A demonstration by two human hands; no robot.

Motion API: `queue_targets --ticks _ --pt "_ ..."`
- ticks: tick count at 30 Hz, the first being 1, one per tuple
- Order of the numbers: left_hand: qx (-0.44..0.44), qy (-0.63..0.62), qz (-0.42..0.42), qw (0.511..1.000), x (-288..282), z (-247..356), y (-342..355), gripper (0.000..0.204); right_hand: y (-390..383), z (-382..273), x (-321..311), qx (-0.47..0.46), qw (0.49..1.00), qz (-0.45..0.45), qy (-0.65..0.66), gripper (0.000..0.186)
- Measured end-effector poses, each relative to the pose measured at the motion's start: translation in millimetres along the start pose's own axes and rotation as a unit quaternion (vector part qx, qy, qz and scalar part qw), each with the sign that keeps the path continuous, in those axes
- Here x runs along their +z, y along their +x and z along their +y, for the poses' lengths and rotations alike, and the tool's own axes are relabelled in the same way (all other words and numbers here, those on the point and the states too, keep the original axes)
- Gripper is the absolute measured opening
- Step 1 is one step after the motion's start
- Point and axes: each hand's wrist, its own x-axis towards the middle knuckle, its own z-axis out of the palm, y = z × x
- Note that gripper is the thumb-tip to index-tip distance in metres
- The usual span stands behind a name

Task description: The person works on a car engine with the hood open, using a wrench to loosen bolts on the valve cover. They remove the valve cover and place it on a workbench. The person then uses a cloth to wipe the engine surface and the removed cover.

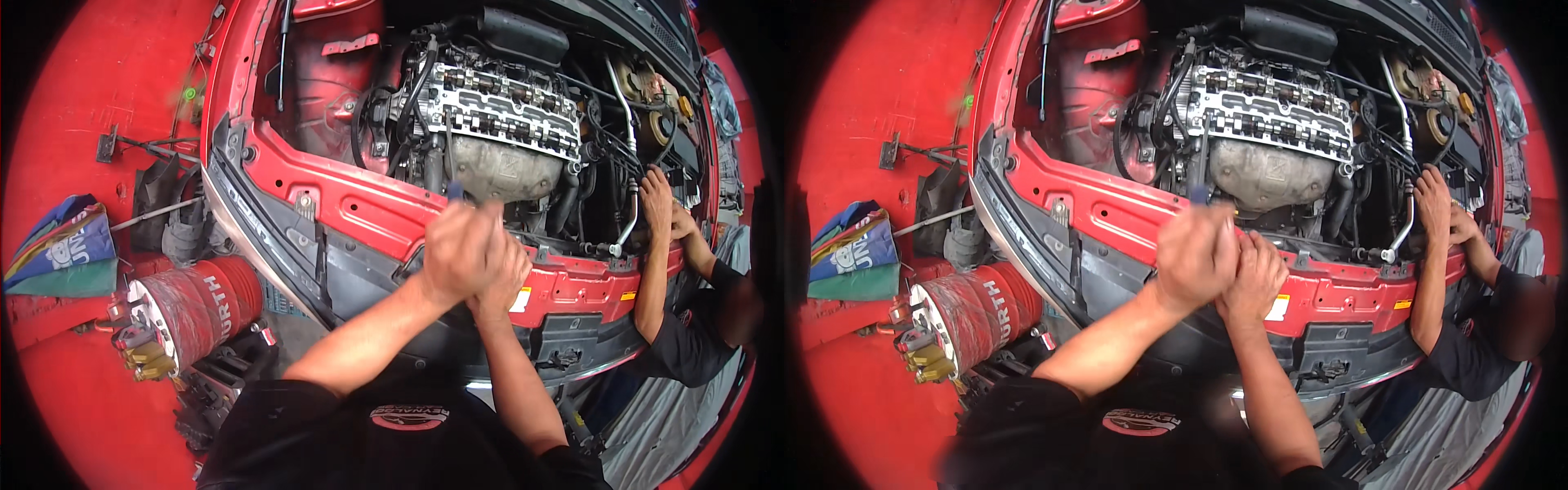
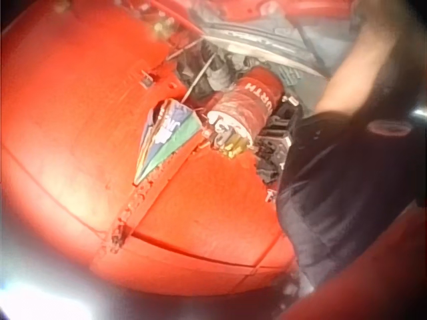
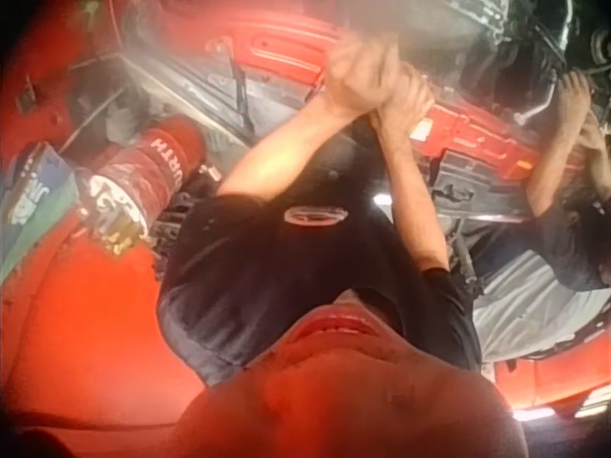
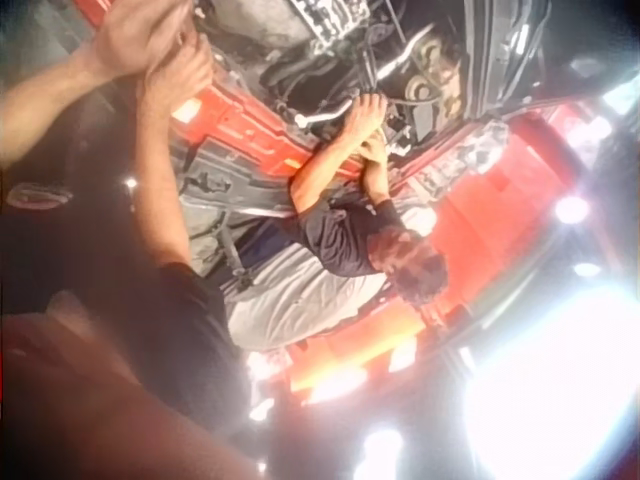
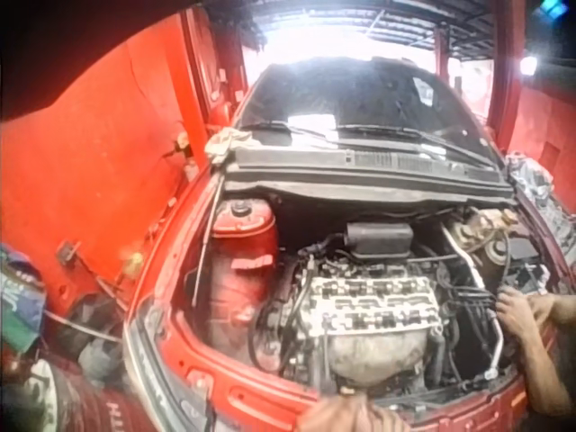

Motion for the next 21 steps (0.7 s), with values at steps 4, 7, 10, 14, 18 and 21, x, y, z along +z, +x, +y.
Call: queue_targets --ticks 4,7,10,14,18,21 --pt "-0.139 -0.017 0.06 0.988 4.8 -20.2 16.6 0.007 -1.3 0.1 1.4 -0.02 1.0 0.018 0.0 0.039" --pt "-0.105 -0.008 0.06 0.993 -1.7 -28.3 13.3 0.007 -0.3 -1.4 0.4 -0.019 1.0 0.024 0.005 0.037" --pt "-0.073 0.024 0.04 0.996 -11.7 -24.0 -11.9 0.008 0.0 -2.2 -1.0 -0.014 1.0 0.026 0.005 0.037" --pt "-0.118 0.036 0.04 0.992 -16.2 -16.9 -12.1 0.008 -0.6 -1.2 0.3 -0.018 0.999 0.039 0.0 0.037" --pt "-0.137 0.037 0.089 0.986 -12.6 -24.5 67.5 0.009 -1.4 -0.3 2.6 -0.017 0.999 0.04 0.002 0.036" --pt "-0.28 -0.002 0.085 0.956 -12.5 -24.0 101.0 0.011 -2.0 -0.5 1.6 -0.015 0.999 0.037 0.006 0.036"
